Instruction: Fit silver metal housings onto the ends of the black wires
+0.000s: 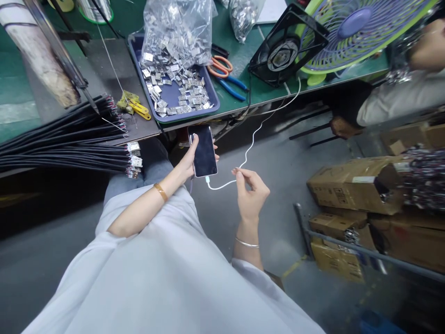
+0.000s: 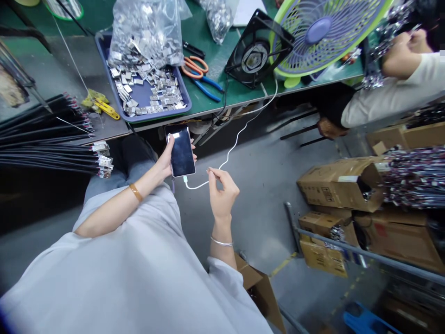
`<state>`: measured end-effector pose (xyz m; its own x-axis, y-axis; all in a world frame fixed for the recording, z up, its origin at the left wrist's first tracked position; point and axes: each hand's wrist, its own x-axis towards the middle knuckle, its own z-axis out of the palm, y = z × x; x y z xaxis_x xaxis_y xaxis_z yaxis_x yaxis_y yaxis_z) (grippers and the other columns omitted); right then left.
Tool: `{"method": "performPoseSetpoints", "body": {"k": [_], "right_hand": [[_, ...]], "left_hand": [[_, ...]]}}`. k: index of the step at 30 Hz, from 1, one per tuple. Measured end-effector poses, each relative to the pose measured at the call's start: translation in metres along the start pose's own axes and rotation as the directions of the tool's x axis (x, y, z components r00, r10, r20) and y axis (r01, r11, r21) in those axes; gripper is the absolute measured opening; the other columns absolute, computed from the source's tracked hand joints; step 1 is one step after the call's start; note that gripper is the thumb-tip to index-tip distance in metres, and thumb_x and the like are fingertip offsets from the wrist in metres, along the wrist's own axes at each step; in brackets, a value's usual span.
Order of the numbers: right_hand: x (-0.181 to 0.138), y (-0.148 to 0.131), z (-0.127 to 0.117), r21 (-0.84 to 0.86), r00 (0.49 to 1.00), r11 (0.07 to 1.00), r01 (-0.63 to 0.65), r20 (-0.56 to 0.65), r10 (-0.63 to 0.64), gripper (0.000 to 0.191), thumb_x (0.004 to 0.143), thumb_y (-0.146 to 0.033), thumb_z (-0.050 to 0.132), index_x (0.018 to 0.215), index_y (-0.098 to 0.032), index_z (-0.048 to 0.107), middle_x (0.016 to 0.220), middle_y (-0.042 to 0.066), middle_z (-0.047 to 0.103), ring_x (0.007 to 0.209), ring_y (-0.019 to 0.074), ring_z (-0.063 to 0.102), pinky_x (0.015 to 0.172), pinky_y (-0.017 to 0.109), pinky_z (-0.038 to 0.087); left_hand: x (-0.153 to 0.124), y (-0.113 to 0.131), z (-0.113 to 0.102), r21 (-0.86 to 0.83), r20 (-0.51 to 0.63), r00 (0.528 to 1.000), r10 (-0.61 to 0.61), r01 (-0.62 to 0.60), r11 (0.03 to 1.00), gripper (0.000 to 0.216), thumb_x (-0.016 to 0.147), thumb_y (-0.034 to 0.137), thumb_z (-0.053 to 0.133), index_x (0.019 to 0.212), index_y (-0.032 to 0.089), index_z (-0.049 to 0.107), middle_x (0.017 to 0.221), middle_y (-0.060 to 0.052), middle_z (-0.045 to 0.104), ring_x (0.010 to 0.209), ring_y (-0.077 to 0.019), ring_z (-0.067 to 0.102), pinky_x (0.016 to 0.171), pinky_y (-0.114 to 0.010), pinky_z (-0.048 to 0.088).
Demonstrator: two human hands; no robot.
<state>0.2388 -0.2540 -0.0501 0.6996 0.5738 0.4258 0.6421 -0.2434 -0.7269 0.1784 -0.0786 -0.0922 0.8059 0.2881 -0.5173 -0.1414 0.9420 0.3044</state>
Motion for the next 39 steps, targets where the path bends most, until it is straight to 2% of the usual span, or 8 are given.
{"method": "performPoseSetpoints", "body": {"k": [7, 11, 14, 17, 22, 32, 36, 39], "right_hand": [[0.0, 0.005, 0.001, -0.064, 0.996, 0.994, 0.092, 0.024, -0.09, 0.017, 0.099, -0.026, 0.06, 0.094, -0.022, 0.076, 0.086, 0.003, 0.08, 0.078, 0.017, 0.077, 0.073, 0.03, 0.063], [-0.001, 0.014, 0.005, -0.23, 0.967, 0.939, 0.254, 0.081, -0.241, 0.021, 0.101, -0.029, 0.056, 0.107, -0.025, 0.076, 0.11, 0.007, 0.079, 0.111, 0.0234, 0.076, 0.096, 0.042, 0.062], [-0.004, 0.022, 0.01, -0.304, 0.94, 0.896, 0.322, 0.217, -0.265, 0.028, 0.103, -0.037, 0.051, 0.116, -0.029, 0.075, 0.14, 0.009, 0.068, 0.144, 0.03, 0.055, 0.119, 0.061, 0.044], [-0.006, 0.029, 0.014, -0.325, 0.914, 0.885, 0.333, 0.342, -0.218, 0.032, 0.104, -0.041, 0.049, 0.124, -0.033, 0.073, 0.159, 0.007, 0.052, 0.156, 0.0327, 0.038, 0.126, 0.069, 0.028], [-0.006, 0.036, 0.017, -0.315, 0.878, 0.879, 0.359, 0.433, -0.203, 0.03, 0.102, -0.043, 0.053, 0.123, -0.036, 0.073, 0.166, 0.002, 0.043, 0.16, 0.033, 0.028, 0.127, 0.07, 0.022], [-0.008, 0.048, 0.013, -0.3, 0.855, 0.866, 0.401, 0.463, -0.236, 0.03, 0.102, -0.045, 0.053, 0.122, -0.037, 0.074, 0.164, 0.003, 0.046, 0.158, 0.0336, 0.033, 0.125, 0.072, 0.025], [-0.007, 0.05, 0.017, -0.288, 0.822, 0.853, 0.436, 0.514, -0.246, 0.028, 0.101, -0.044, 0.055, 0.121, -0.038, 0.074, 0.163, 0.002, 0.048, 0.157, 0.032, 0.035, 0.126, 0.07, 0.025], [-0.001, 0.049, 0.026, -0.332, 0.844, 0.858, 0.392, 0.502, -0.191, 0.033, 0.103, -0.043, 0.052, 0.13, -0.037, 0.069, 0.167, 0.004, 0.042, 0.159, 0.0326, 0.031, 0.127, 0.071, 0.021]], "left_hand": [[-0.001, -0.004, -0.004, 0.021, 0.123, 0.99, -0.065, 0.063, 0.998, 0.076, 0.104, 0.066, 0.02, 0.128, 0.011, 0.066, 0.079, -0.006, 0.076, 0.059, -0.0176, 0.074, 0.07, -0.03, 0.061], [0.001, -0.006, -0.007, -0.001, 0.206, 0.97, -0.125, 0.128, 0.992, 0.097, 0.097, 0.076, 0.004, 0.133, 0.009, 0.066, 0.088, -0.012, 0.08, 0.067, -0.0213, 0.077, 0.075, -0.034, 0.063], [0.002, -0.009, -0.008, -0.055, 0.21, 0.966, -0.151, 0.165, 0.985, 0.107, 0.092, 0.081, -0.002, 0.135, 0.01, 0.065, 0.092, -0.015, 0.081, 0.076, -0.0245, 0.079, 0.078, -0.036, 0.064], [0.003, -0.011, -0.008, -0.082, 0.17, 0.965, -0.199, 0.215, 0.973, 0.112, 0.089, 0.084, -0.004, 0.137, 0.009, 0.064, 0.094, -0.016, 0.081, 0.083, -0.0285, 0.08, 0.08, -0.039, 0.064], [0.005, -0.014, -0.012, -0.085, 0.141, 0.962, -0.236, 0.249, 0.965, 0.107, 0.092, 0.083, 0.0, 0.139, 0.011, 0.064, 0.099, -0.018, 0.081, 0.086, -0.0297, 0.079, 0.081, -0.041, 0.063], [0.004, -0.01, -0.016, -0.074, 0.109, 0.969, -0.223, 0.232, 0.97, 0.106, 0.093, 0.08, -0.002, 0.136, 0.008, 0.064, 0.101, -0.019, 0.08, 0.081, -0.028, 0.078, 0.079, -0.041, 0.062], [0.001, -0.01, -0.015, -0.09, 0.111, 0.968, -0.224, 0.234, 0.968, 0.103, 0.094, 0.082, 0.004, 0.133, 0.01, 0.066, 0.1, -0.018, 0.081, 0.086, -0.0294, 0.079, 0.081, -0.041, 0.062], [-0.001, -0.011, -0.014, -0.07, 0.117, 0.962, -0.248, 0.257, 0.964, 0.103, 0.092, 0.084, 0.007, 0.129, 0.01, 0.069, 0.097, -0.019, 0.081, 0.082, -0.0301, 0.078, 0.08, -0.042, 0.062]]}}
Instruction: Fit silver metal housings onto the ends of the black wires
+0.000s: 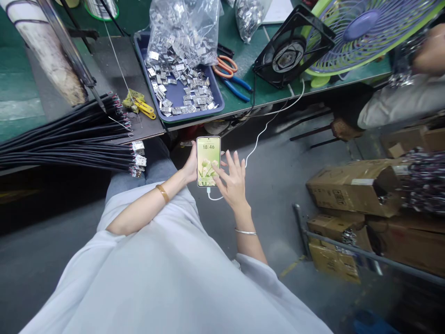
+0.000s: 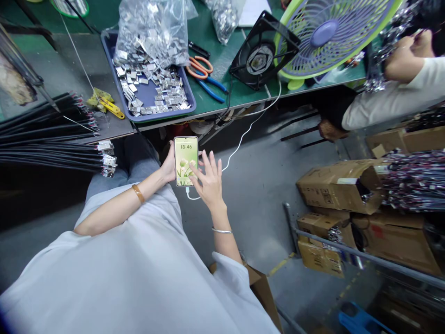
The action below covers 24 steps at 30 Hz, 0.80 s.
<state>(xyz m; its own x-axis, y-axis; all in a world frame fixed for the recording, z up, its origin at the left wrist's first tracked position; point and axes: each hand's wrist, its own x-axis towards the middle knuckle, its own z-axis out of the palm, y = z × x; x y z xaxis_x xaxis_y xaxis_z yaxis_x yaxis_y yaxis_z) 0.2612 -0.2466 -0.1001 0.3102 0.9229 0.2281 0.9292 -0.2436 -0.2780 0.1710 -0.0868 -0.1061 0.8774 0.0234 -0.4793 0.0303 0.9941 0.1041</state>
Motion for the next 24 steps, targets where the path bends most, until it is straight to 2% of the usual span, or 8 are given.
{"method": "performPoseSetpoints", "body": {"k": [4, 8, 14, 18, 24], "right_hand": [[0.009, 0.001, 0.001, 0.006, 0.985, 0.995, -0.102, -0.141, 0.102, 0.042, 0.105, -0.043, 0.045, 0.142, -0.033, 0.059, 0.169, 0.009, 0.036, 0.161, 0.0337, 0.026, 0.125, 0.073, 0.02], [0.002, 0.005, -0.004, 0.051, 0.962, 0.994, -0.098, -0.25, 0.108, 0.039, 0.103, -0.045, 0.045, 0.134, -0.032, 0.066, 0.164, 0.01, 0.044, 0.159, 0.0359, 0.031, 0.124, 0.074, 0.023], [-0.016, 0.008, -0.002, 0.025, 0.964, 0.999, 0.02, -0.265, -0.012, 0.038, 0.102, -0.05, 0.046, 0.118, -0.033, 0.075, 0.155, 0.008, 0.055, 0.152, 0.0368, 0.042, 0.122, 0.072, 0.03], [-0.022, 0.007, 0.002, -0.019, 0.959, 0.996, 0.092, -0.268, -0.094, 0.037, 0.102, -0.048, 0.045, 0.118, -0.033, 0.075, 0.153, 0.008, 0.057, 0.151, 0.0358, 0.045, 0.121, 0.07, 0.034], [-0.032, 0.007, 0.003, -0.039, 0.982, 0.998, 0.052, -0.181, -0.058, 0.036, 0.1, -0.052, 0.049, 0.119, -0.035, 0.075, 0.152, 0.006, 0.059, 0.151, 0.0356, 0.044, 0.123, 0.07, 0.031]], "left_hand": [[-0.001, -0.002, 0.0, 0.016, -0.025, 1.0, -0.01, 0.011, 1.0, 0.107, 0.091, 0.083, 0.003, 0.125, 0.009, 0.072, 0.092, -0.019, 0.081, 0.078, -0.0293, 0.078, 0.08, -0.041, 0.062], [0.002, -0.003, -0.003, 0.025, 0.027, 0.999, -0.035, 0.035, 0.999, 0.106, 0.092, 0.084, 0.005, 0.127, 0.009, 0.071, 0.095, -0.02, 0.082, 0.081, -0.0298, 0.079, 0.082, -0.041, 0.062], [0.006, -0.002, -0.006, 0.097, 0.1, 0.994, -0.047, 0.037, 0.995, 0.114, 0.09, 0.083, -0.003, 0.128, 0.004, 0.069, 0.094, -0.022, 0.081, 0.071, -0.0287, 0.078, 0.073, -0.038, 0.061], [0.004, -0.002, -0.006, 0.125, 0.12, 0.992, -0.036, 0.021, 0.992, 0.113, 0.091, 0.08, -0.007, 0.129, 0.004, 0.069, 0.092, -0.021, 0.081, 0.071, -0.0273, 0.078, 0.069, -0.035, 0.061], [0.003, -0.002, -0.008, 0.074, 0.111, 0.993, -0.044, 0.036, 0.997, 0.113, 0.089, 0.085, -0.001, 0.132, 0.005, 0.067, 0.098, -0.023, 0.081, 0.077, -0.0313, 0.078, 0.071, -0.041, 0.062]]}}
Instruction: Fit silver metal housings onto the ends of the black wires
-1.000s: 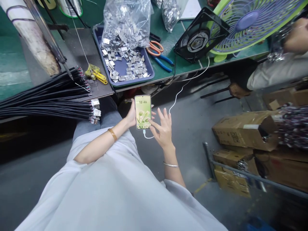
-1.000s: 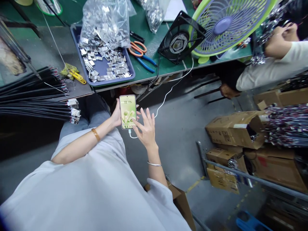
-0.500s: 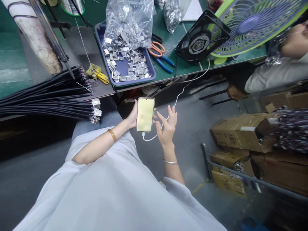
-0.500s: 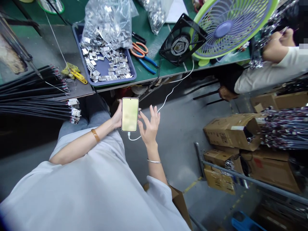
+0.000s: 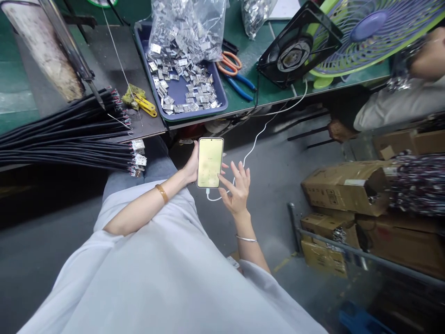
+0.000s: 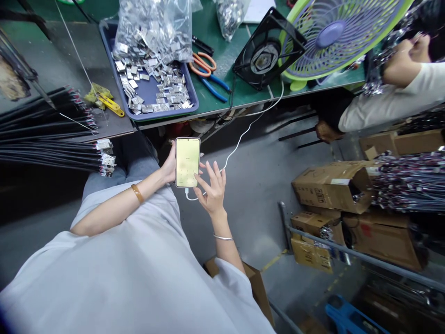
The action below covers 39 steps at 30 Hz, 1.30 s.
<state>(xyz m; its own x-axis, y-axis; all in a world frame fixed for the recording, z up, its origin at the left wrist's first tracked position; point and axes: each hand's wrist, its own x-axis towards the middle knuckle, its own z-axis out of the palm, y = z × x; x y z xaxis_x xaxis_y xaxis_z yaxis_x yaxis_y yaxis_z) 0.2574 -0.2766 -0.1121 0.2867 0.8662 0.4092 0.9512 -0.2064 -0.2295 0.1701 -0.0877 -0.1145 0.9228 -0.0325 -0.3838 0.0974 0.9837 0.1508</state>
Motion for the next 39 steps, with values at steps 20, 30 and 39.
{"method": "performPoseSetpoints", "body": {"k": [20, 30, 39], "right_hand": [[0.003, -0.013, 0.013, 0.072, 0.974, 0.996, 0.054, 0.218, -0.069, 0.038, 0.097, -0.053, 0.059, 0.13, -0.038, 0.069, 0.157, 0.006, 0.056, 0.152, 0.0343, 0.044, 0.126, 0.068, 0.026], [0.009, -0.018, 0.019, 0.034, 0.982, 0.989, 0.146, 0.116, -0.149, 0.044, 0.102, -0.046, 0.053, 0.144, -0.034, 0.058, 0.168, 0.007, 0.04, 0.158, 0.0325, 0.034, 0.127, 0.061, 0.026], [-0.007, -0.01, 0.017, 0.019, 0.985, 0.986, 0.165, 0.043, -0.166, 0.041, 0.101, -0.053, 0.051, 0.133, -0.035, 0.067, 0.15, 0.007, 0.062, 0.151, 0.0333, 0.046, 0.127, 0.062, 0.025]], "left_hand": [[0.007, -0.007, -0.006, -0.039, -0.062, 0.996, 0.058, -0.06, 0.997, 0.105, 0.094, 0.082, 0.004, 0.121, 0.008, 0.074, 0.099, -0.019, 0.082, 0.091, -0.0302, 0.079, 0.095, -0.042, 0.059], [0.006, -0.006, -0.006, -0.096, -0.052, 0.996, 0.072, -0.077, 0.992, 0.103, 0.097, 0.079, 0.005, 0.133, 0.006, 0.068, 0.114, -0.019, 0.08, 0.104, -0.0302, 0.077, 0.108, -0.044, 0.052], [0.001, 0.001, -0.01, -0.044, 0.026, 0.997, 0.071, -0.07, 0.997, 0.112, 0.093, 0.079, -0.005, 0.134, 0.003, 0.066, 0.095, -0.021, 0.081, 0.081, -0.0319, 0.079, 0.088, -0.046, 0.059]]}}
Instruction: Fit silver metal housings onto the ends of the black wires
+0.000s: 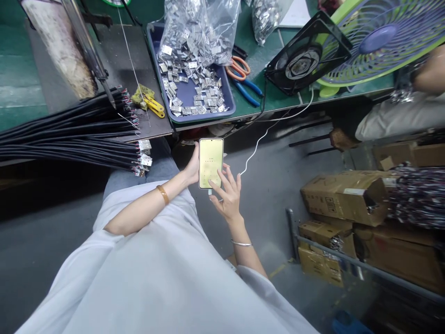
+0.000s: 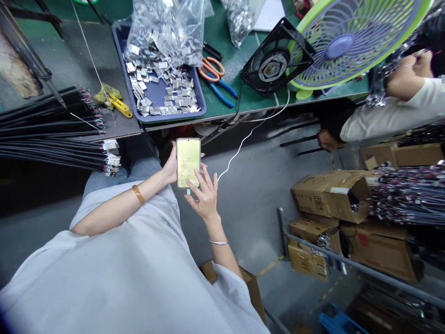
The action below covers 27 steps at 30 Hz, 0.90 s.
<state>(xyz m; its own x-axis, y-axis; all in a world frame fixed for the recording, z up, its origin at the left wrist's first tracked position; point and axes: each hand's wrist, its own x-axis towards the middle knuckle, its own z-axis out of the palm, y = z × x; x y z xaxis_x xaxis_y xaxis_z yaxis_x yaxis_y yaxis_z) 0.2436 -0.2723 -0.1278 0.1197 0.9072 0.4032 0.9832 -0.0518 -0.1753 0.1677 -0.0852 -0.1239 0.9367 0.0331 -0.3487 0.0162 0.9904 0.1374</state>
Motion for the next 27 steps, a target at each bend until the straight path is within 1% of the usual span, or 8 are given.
{"method": "performPoseSetpoints", "body": {"k": [3, 5, 7, 9, 11, 13, 17, 27], "right_hand": [[0.002, -0.004, 0.004, 0.032, 0.996, 0.999, -0.021, 0.086, 0.018, 0.044, 0.099, -0.054, 0.054, 0.136, -0.035, 0.065, 0.155, 0.008, 0.057, 0.152, 0.0344, 0.044, 0.127, 0.063, 0.024], [0.005, -0.008, 0.004, 0.066, 0.995, 0.998, -0.018, 0.098, 0.011, 0.043, 0.099, -0.055, 0.053, 0.135, -0.035, 0.066, 0.156, 0.008, 0.056, 0.152, 0.0341, 0.044, 0.126, 0.063, 0.025], [0.009, -0.009, 0.001, 0.086, 1.0, 0.996, -0.013, 0.02, 0.011, 0.042, 0.102, -0.055, 0.045, 0.13, -0.034, 0.068, 0.152, 0.008, 0.059, 0.149, 0.033, 0.047, 0.125, 0.062, 0.03], [0.011, -0.008, -0.004, 0.109, 0.992, 0.993, -0.035, -0.114, 0.048, 0.044, 0.104, -0.052, 0.038, 0.123, -0.03, 0.07, 0.146, 0.009, 0.063, 0.145, 0.0323, 0.053, 0.123, 0.062, 0.034], [0.012, -0.005, -0.011, 0.141, 0.965, 0.986, -0.087, -0.234, 0.118, 0.042, 0.105, -0.046, 0.036, 0.119, -0.027, 0.071, 0.138, 0.009, 0.067, 0.138, 0.032, 0.06, 0.121, 0.062, 0.037], [0.012, -0.002, -0.016, 0.167, 0.933, 0.975, -0.145, -0.305, 0.19, 0.039, 0.105, -0.039, 0.036, 0.116, -0.025, 0.07, 0.132, 0.01, 0.07, 0.132, 0.0316, 0.064, 0.119, 0.063, 0.04], [0.012, 0.003, -0.02, 0.164, 0.905, 0.963, -0.212, -0.34, 0.257, 0.033, 0.103, -0.03, 0.039, 0.112, -0.024, 0.07, 0.128, 0.01, 0.071, 0.127, 0.0307, 0.068, 0.116, 0.064, 0.042], [0.013, 0.0, -0.012, 0.179, 0.91, 0.961, -0.21, -0.323, 0.259, 0.028, 0.103, -0.026, 0.043, 0.11, -0.024, 0.069, 0.124, 0.008, 0.074, 0.123, 0.026, 0.07, 0.115, 0.059, 0.044]], "left_hand": [[-0.001, 0.0, 0.0, 0.014, 0.009, 1.0, 0.002, -0.002, 1.0, 0.112, 0.093, 0.079, -0.006, 0.134, 0.004, 0.066, 0.096, -0.02, 0.081, 0.083, -0.0323, 0.079, 0.085, -0.045, 0.06], [-0.001, -0.001, -0.001, 0.024, 0.018, 1.0, -0.004, 0.004, 1.0, 0.112, 0.093, 0.08, -0.006, 0.136, 0.004, 0.065, 0.1, -0.021, 0.081, 0.087, -0.0329, 0.078, 0.088, -0.046, 0.059], [0.0, -0.002, -0.002, 0.024, 0.019, 1.0, 0.0, 0.0, 1.0, 0.113, 0.092, 0.08, -0.005, 0.138, 0.003, 0.063, 0.103, -0.022, 0.081, 0.088, -0.0328, 0.078, 0.09, -0.046, 0.058], [0.0, -0.002, -0.003, 0.029, 0.013, 1.0, 0.004, -0.005, 1.0, 0.113, 0.093, 0.079, -0.006, 0.14, 0.002, 0.061, 0.102, -0.023, 0.081, 0.083, -0.0316, 0.078, 0.087, -0.044, 0.058], [0.001, -0.001, -0.003, 0.039, 0.018, 1.0, 0.002, -0.002, 0.999, 0.114, 0.092, 0.079, -0.008, 0.141, 0.001, 0.06, 0.1, -0.023, 0.081, 0.077, -0.0303, 0.078, 0.082, -0.042, 0.059], [0.001, -0.001, -0.003, 0.04, 0.036, 0.999, -0.006, 0.005, 0.999, 0.116, 0.09, 0.081, -0.009, 0.142, 0.002, 0.059, 0.1, -0.023, 0.08, 0.074, -0.03, 0.077, 0.079, -0.042, 0.059], [0.002, -0.001, -0.005, 0.025, 0.056, 0.998, -0.011, 0.009, 1.0, 0.12, 0.087, 0.083, -0.011, 0.137, 0.003, 0.063, 0.1, -0.024, 0.08, 0.075, -0.0314, 0.077, 0.077, -0.043, 0.059], [0.002, -0.003, -0.003, 0.059, 0.03, 0.999, -0.01, 0.008, 0.998, 0.118, 0.088, 0.08, -0.013, 0.127, 0.004, 0.068, 0.093, -0.022, 0.08, 0.074, -0.03, 0.078, 0.077, -0.041, 0.059]]}}
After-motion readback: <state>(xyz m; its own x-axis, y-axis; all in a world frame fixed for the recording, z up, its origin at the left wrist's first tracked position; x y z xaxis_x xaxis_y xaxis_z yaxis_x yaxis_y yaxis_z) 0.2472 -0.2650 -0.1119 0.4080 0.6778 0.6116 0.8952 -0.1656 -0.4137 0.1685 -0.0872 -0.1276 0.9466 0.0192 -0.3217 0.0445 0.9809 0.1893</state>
